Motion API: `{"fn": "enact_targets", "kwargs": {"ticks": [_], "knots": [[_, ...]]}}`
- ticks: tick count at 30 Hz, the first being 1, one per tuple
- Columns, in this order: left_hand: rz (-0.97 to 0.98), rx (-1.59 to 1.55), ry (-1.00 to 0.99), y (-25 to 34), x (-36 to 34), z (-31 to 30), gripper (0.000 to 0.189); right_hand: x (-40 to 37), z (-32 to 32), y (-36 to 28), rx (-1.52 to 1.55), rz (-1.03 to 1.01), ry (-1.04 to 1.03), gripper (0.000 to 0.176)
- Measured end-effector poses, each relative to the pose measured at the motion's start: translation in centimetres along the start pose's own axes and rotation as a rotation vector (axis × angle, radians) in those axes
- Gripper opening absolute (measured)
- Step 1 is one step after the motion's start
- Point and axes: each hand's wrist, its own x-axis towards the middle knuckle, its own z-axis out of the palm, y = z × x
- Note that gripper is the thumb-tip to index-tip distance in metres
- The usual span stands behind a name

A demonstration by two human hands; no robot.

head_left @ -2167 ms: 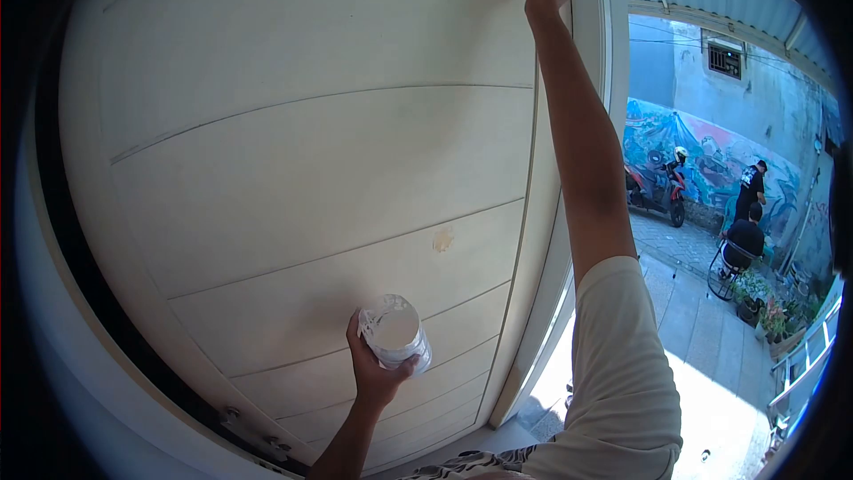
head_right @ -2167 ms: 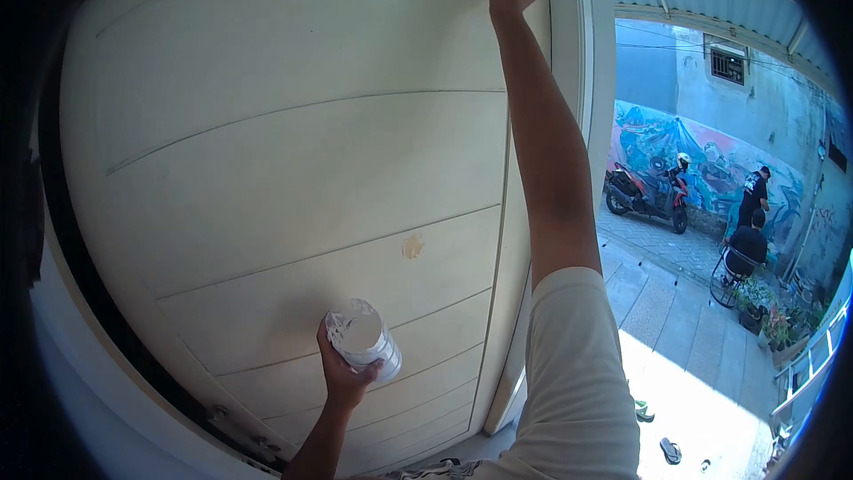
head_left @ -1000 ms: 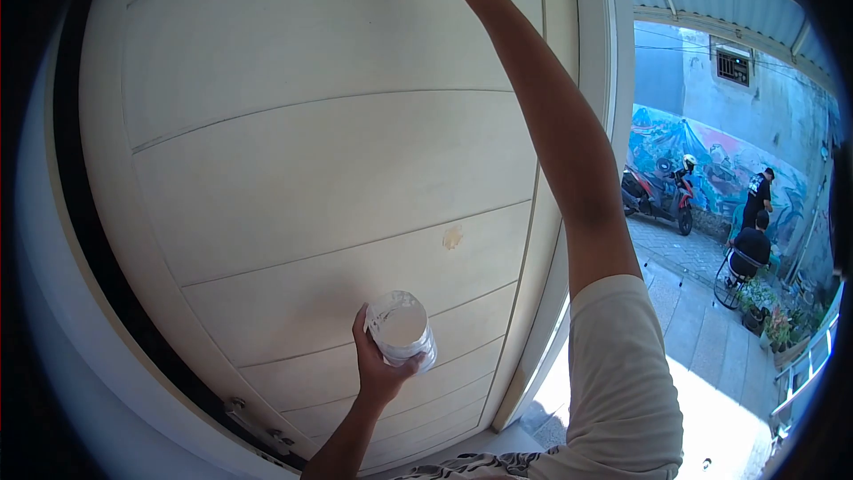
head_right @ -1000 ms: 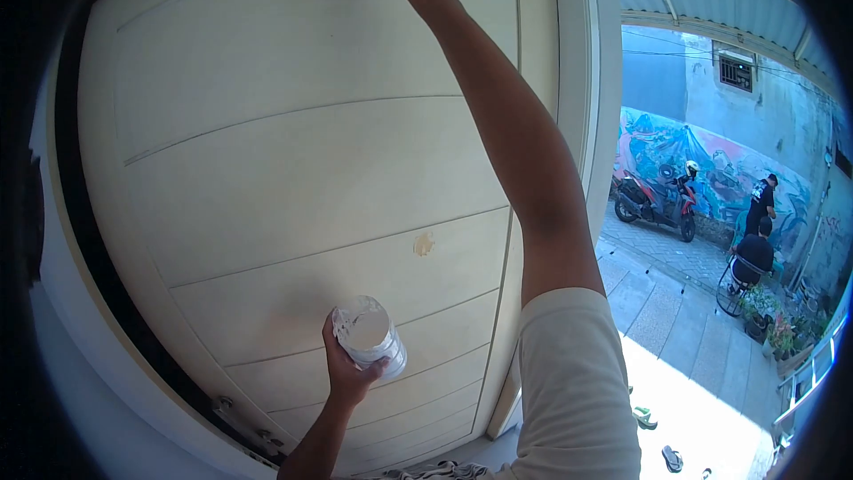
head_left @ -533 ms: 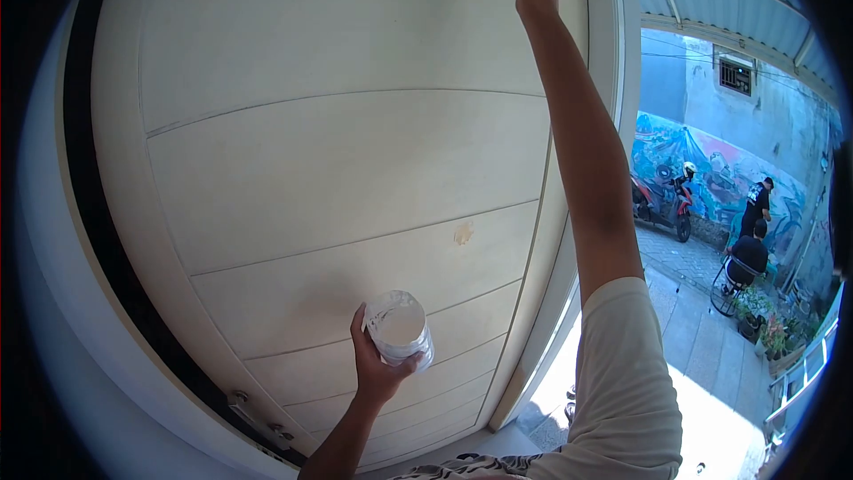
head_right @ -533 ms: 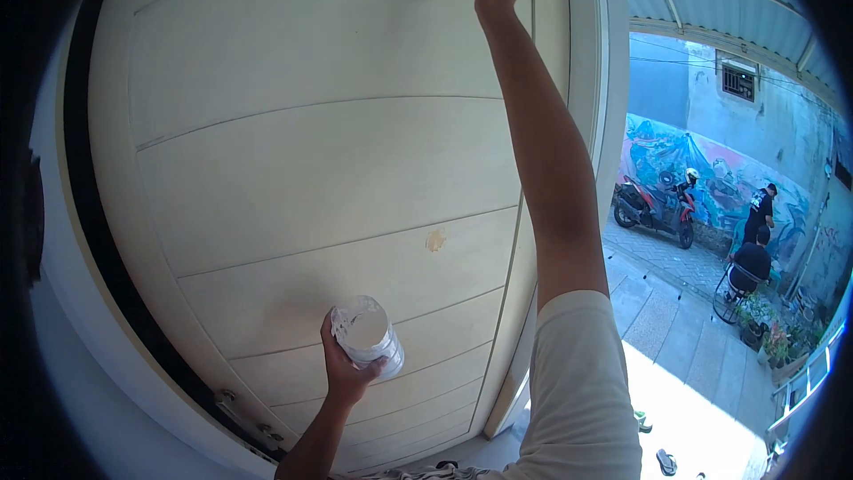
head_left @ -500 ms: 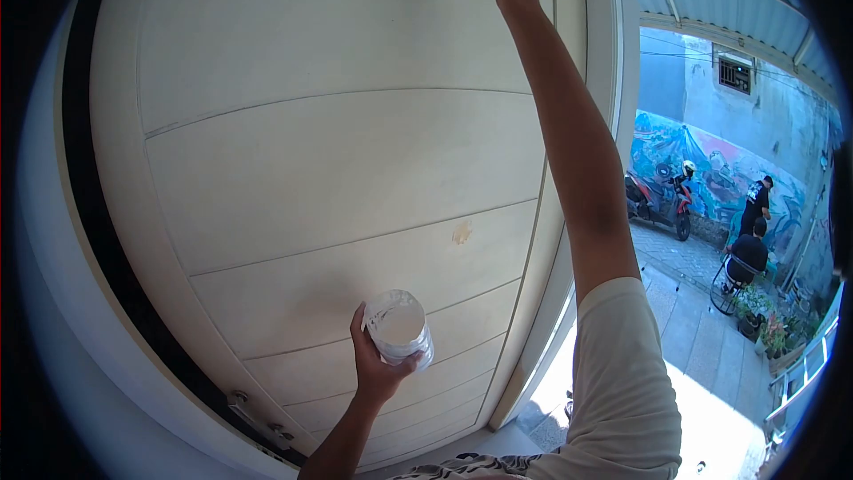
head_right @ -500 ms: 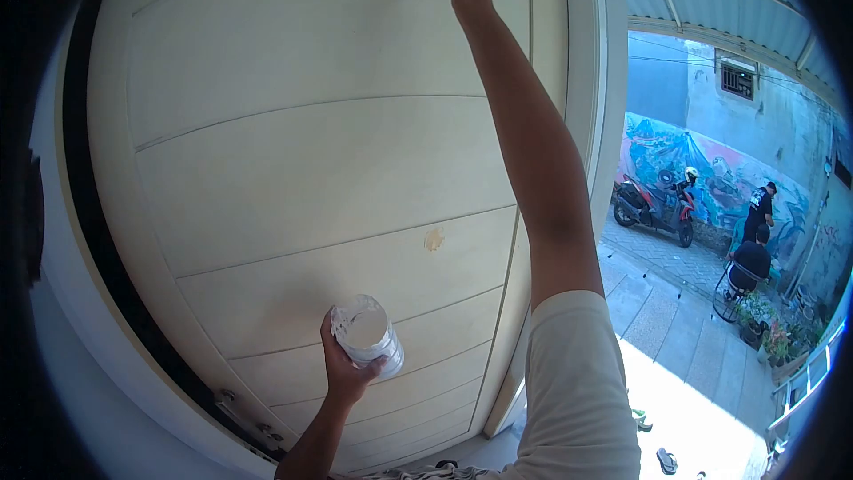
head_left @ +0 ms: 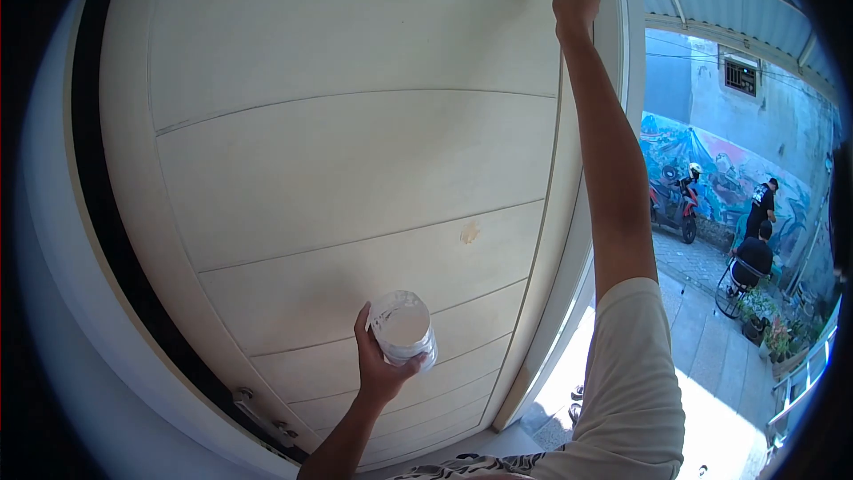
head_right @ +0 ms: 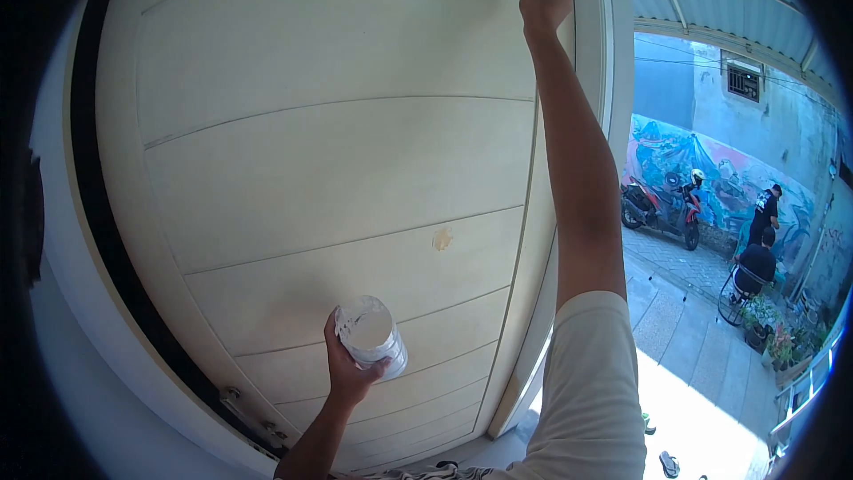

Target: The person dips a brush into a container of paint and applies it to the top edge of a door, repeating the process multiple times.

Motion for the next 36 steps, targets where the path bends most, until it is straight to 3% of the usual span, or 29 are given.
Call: {"fn": "enact_targets", "kwargs": {"ticks": [3, 7, 9, 10, 12, 15, 16, 19, 20, 22, 23, 25, 28, 29, 30, 32, 35, 36], "knots": [[-0.003, 0.024, 0.001, -0.2, -0.1, -0.2, 0.117, 1.2, 0.0, 1.7, 0.098, 0.147, 0.173, 0.03], [0.011, 0.02, -0.003, -0.1, 0.2, 0.0, 0.116, -2.1, 4.8, -4.1, 0.345, 0.04, -0.002, 0.026], [0.005, 0.004, -0.023, -0.1, 0.3, 0.5, 0.116, -5.5, 7.1, -7.2, 0.223, -0.321, 0.02, 0.013], [0.005, -0.007, -0.035, 0.0, 0.3, 0.7, 0.116, -8.3, 4.6, -11.3, 0.297, -0.338, -0.195, 0.014], [-0.013, -0.003, -0.059, 0.6, 0.3, 1.2, 0.116, -9.5, 4.4, -14.1, 0.302, -0.46, -0.322, 0.015], [-0.029, 0.007, -0.086, 0.9, 0.3, 1.7, 0.117, -7.0, 4.6, -13.0, 0.308, -0.485, -0.322, 0.017], [-0.03, 0.015, -0.095, 0.8, 0.2, 1.7, 0.117, -5.4, 4.0, -11.9, 0.262, -0.393, -0.343, 0.019], [-0.034, 0.003, -0.09, 1.1, 0.0, 1.5, 0.117, -1.0, 2.4, -4.9, 0.115, -0.43, -0.217, 0.018], [-0.037, 0.003, -0.087, 1.2, -0.1, 1.4, 0.117, -0.9, -0.3, -5.1, -0.118, -0.2, -0.372, 0.025], [-0.048, -0.005, -0.081, 0.9, 0.0, 1.1, 0.117, 1.3, 0.3, 1.2, -0.113, -0.124, -0.032, 0.026], [-0.049, -0.008, -0.078, 0.9, 0.0, 1.1, 0.117, 2.1, 0.1, 1.7, -0.114, -0.125, -0.036, 0.026], [-0.041, -0.004, -0.074, 0.9, -0.1, 0.9, 0.117, 2.9, -0.3, 2.5, 0.068, 0.17, 0.042, 0.025], [-0.024, 0.008, -0.076, 0.6, -0.1, 1.0, 0.117, 2.9, 3.0, 0.6, -0.021, 0.046, -0.153, 0.023], [-0.034, 0.005, -0.09, 0.4, -0.2, 1.2, 0.117, 1.0, 5.5, -1.5, -0.012, -0.158, 0.023, 0.016], [-0.052, -0.004, -0.092, 0.3, -0.1, 1.5, 0.117, -3.4, 3.0, -7.8, 0.15, -0.053, -0.19, 0.015], [-0.095, -0.011, -0.116, 0.5, -0.3, 2.1, 0.117, -6.8, 2.8, -11.0, 0.293, -0.489, -0.305, 0.017], [-0.083, 0.004, -0.146, 0.5, -0.9, 3.1, 0.117, -10.5, -1.3, -13.9, 0.352, -0.533, -0.385, 0.018], [-0.082, -0.006, -0.16, 0.2, -1.3, 3.4, 0.117, -11.6, -3.9, -14.4, 0.399, -0.403, -0.567, 0.019]]}}
